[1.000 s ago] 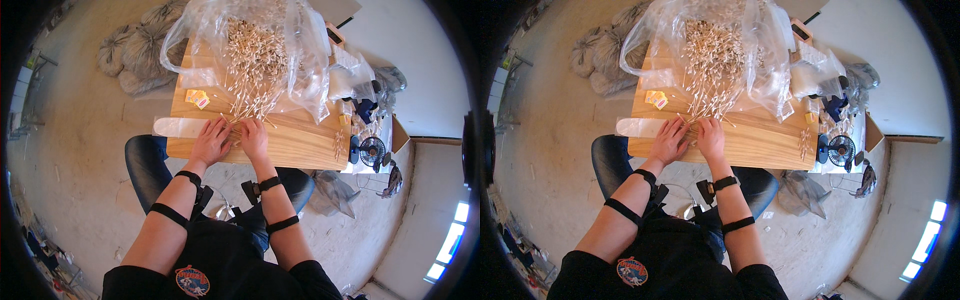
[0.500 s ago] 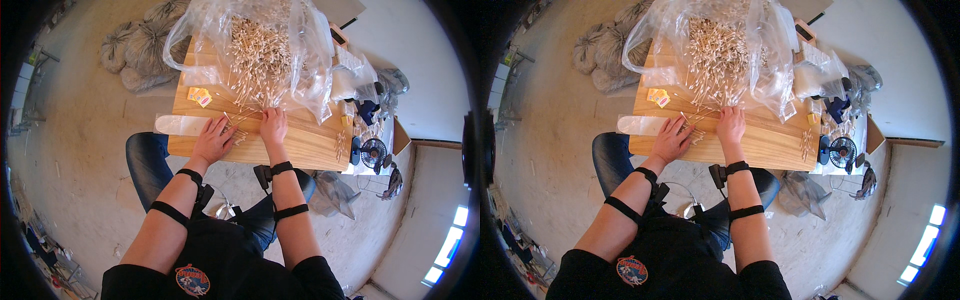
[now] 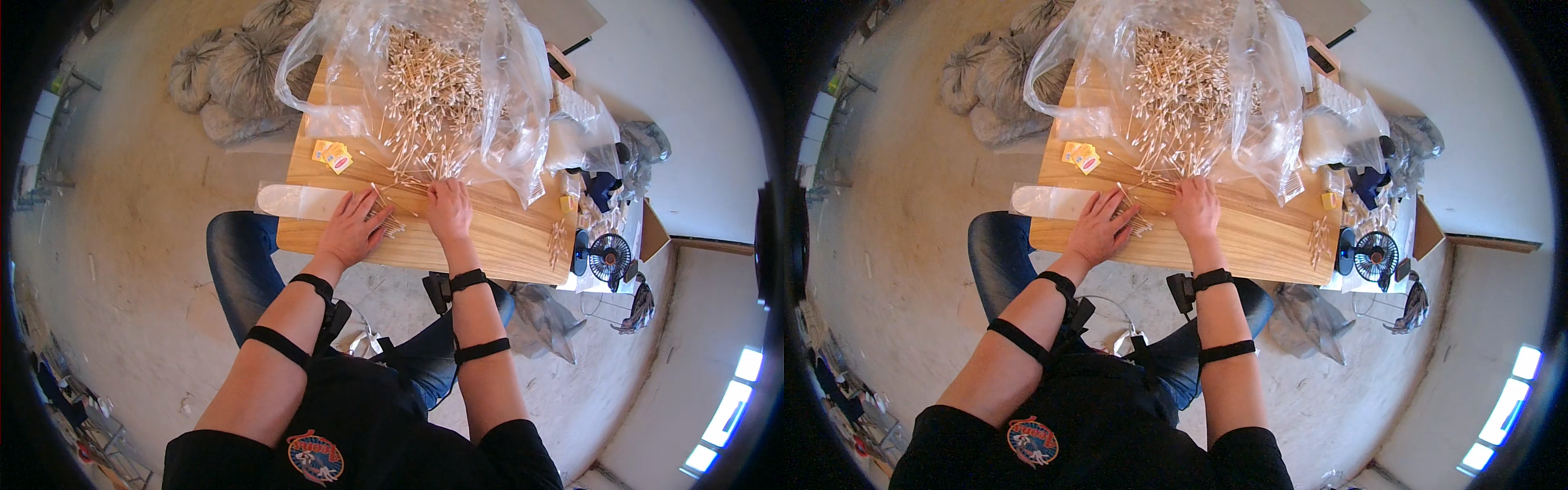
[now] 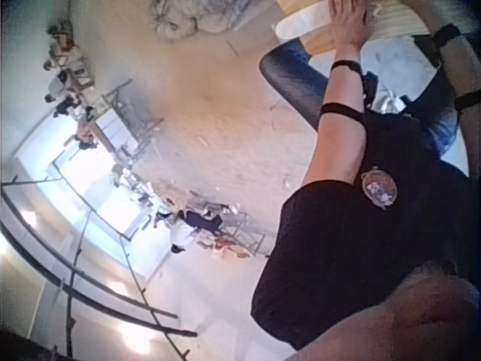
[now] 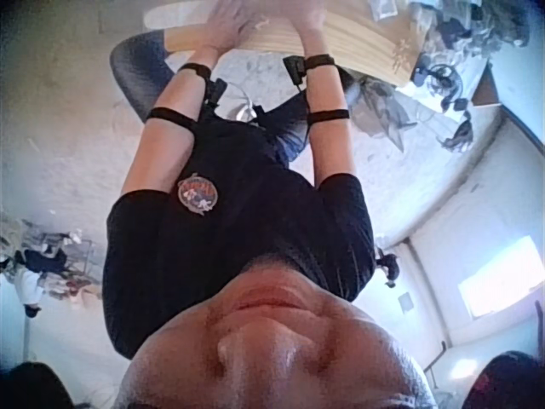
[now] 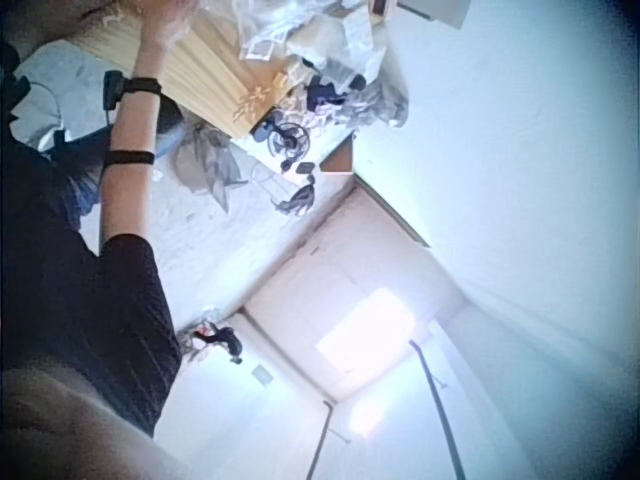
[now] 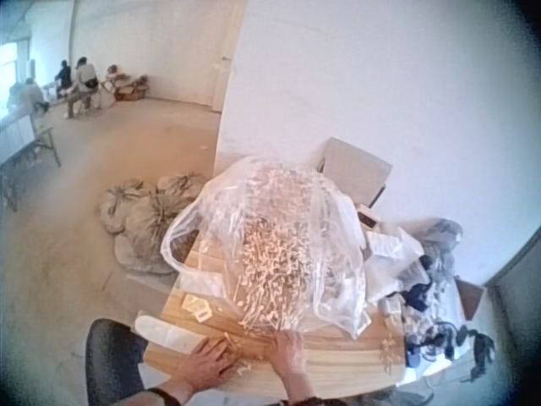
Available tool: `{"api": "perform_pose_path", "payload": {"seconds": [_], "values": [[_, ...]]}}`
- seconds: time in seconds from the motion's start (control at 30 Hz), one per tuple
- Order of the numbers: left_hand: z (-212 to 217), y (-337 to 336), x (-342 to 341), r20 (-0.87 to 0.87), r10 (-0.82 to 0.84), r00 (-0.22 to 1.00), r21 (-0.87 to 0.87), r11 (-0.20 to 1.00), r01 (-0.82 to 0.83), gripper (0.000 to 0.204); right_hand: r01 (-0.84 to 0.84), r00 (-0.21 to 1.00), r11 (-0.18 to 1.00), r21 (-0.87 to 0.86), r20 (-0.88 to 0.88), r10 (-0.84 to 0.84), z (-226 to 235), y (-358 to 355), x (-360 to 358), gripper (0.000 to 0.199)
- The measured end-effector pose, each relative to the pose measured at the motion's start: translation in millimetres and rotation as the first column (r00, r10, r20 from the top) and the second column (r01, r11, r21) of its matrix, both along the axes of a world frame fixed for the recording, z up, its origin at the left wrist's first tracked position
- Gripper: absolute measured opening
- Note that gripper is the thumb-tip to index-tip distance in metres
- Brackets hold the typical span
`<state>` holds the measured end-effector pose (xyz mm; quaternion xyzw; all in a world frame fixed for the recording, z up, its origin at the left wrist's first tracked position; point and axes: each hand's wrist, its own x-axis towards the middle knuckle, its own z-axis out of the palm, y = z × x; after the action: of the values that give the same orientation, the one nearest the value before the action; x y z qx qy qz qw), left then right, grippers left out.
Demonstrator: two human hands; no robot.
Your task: Sorting and packaging small wooden matches or sticks into small clear plastic bags.
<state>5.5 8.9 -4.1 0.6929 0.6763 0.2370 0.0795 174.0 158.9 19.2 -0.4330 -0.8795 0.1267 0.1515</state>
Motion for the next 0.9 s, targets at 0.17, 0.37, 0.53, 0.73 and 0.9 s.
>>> {"api": "perform_pose_path", "payload": {"seconds": [0.17, 0.37, 0.53, 0.73, 0.9], "values": [[0, -3, -2, 0.010, 0.003, 1.000, 0.012, 1.000, -0.004, 0.049, -0.001, 1.000, 0.999, 0.048, -0.023, 0.002, 0, -18, -14, 0.010], [-3, 0, 3, 0.084, 0.014, 0.996, 0.036, 0.999, -0.017, 0.050, -0.054, 0.993, 0.995, -0.088, -0.107, 0.044, -10, -36, -30, 0.011], [-6, -2, -2, 0.110, 0.013, 0.994, 0.007, 1.000, -0.014, 0.047, -0.073, 0.993, 0.994, -0.086, -0.103, 0.064, -8, -41, -52, 0.010], [-4, -1, -2, 0.118, 0.102, 0.988, 0.122, 0.986, -0.116, 0.045, -0.184, 0.974, 0.960, -0.211, -0.170, 0.149, -11, -35, -33, 0.014], [-4, -1, -2, 0.138, 0.041, 0.990, 0.066, 0.997, -0.050, 0.045, 0.019, 0.974, 0.994, -0.112, -0.224, -0.044, -10, -24, -27, 0.015]]}}
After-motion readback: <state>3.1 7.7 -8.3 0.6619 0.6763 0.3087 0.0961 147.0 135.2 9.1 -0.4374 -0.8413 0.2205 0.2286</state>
